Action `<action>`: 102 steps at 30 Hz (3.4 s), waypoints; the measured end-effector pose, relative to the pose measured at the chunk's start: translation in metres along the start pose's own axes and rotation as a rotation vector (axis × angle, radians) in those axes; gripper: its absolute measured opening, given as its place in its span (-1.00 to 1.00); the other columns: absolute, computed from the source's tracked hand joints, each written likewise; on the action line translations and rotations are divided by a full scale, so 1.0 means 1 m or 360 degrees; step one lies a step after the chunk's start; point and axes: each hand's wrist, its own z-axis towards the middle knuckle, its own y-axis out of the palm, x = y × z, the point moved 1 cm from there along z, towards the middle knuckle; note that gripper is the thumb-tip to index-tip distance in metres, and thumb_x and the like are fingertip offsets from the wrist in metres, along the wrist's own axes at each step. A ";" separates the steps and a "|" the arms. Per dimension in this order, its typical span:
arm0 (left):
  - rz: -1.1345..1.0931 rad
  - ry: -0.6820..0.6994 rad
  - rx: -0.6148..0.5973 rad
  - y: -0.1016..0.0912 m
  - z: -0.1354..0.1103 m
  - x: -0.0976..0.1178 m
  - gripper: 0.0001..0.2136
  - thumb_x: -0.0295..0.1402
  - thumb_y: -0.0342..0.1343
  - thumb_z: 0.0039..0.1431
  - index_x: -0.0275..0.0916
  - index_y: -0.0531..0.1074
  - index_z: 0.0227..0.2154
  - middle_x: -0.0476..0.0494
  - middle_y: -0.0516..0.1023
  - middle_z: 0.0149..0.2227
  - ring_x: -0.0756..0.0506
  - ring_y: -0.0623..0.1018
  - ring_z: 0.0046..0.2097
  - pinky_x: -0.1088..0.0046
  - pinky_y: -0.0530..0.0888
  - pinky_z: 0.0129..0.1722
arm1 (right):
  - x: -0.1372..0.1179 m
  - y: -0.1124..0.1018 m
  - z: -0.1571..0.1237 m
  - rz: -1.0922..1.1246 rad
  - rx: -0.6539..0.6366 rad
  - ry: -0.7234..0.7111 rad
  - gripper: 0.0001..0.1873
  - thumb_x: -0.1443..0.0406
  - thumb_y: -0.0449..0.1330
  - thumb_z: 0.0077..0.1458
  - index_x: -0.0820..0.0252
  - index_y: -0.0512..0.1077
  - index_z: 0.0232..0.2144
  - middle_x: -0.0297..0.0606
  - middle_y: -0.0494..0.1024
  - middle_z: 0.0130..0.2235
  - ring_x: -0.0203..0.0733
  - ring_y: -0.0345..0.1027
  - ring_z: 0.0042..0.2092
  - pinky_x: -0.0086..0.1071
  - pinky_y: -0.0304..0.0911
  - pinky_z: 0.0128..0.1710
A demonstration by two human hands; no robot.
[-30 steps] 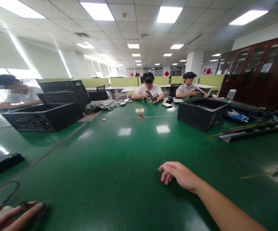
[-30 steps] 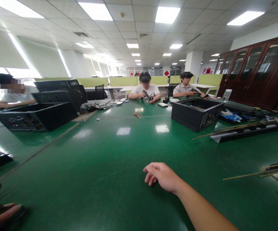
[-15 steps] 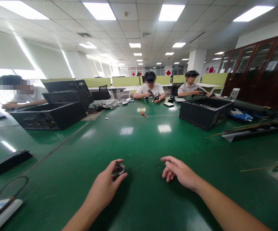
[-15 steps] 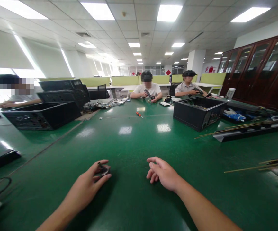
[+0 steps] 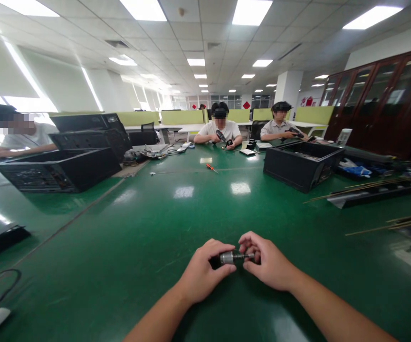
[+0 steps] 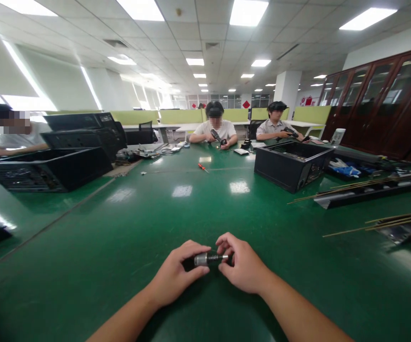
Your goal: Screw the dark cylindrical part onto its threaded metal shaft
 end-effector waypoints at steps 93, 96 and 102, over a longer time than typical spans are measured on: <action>-0.0108 -0.0335 0.0115 0.004 0.008 -0.006 -0.73 -0.40 0.36 -0.08 -0.14 0.63 -0.23 -0.04 0.68 -0.28 -0.13 0.61 -0.24 0.41 0.46 -0.20 | -0.019 0.000 -0.001 -0.0430 0.0117 -0.0090 -0.91 0.32 0.24 0.13 0.11 0.56 -0.29 -0.33 0.61 -0.32 -0.21 0.45 -0.28 -0.39 0.22 -0.25; -0.0087 -0.0344 0.0107 0.004 0.008 -0.007 -0.73 -0.38 0.36 -0.07 -0.14 0.63 -0.23 -0.05 0.68 -0.29 -0.13 0.60 -0.25 0.40 0.46 -0.21 | -0.019 -0.001 -0.001 -0.0434 0.0119 -0.0092 -0.92 0.32 0.25 0.13 0.12 0.56 -0.30 -0.34 0.61 -0.33 -0.21 0.45 -0.29 -0.39 0.22 -0.26; -0.0097 -0.0329 0.0107 0.004 0.008 -0.005 -0.73 -0.42 0.35 -0.07 -0.15 0.63 -0.23 -0.04 0.68 -0.28 -0.13 0.61 -0.24 0.41 0.46 -0.19 | -0.019 0.000 -0.002 -0.0439 0.0132 -0.0075 -0.90 0.34 0.27 0.07 0.12 0.56 -0.31 -0.34 0.61 -0.34 -0.21 0.45 -0.30 -0.39 0.23 -0.27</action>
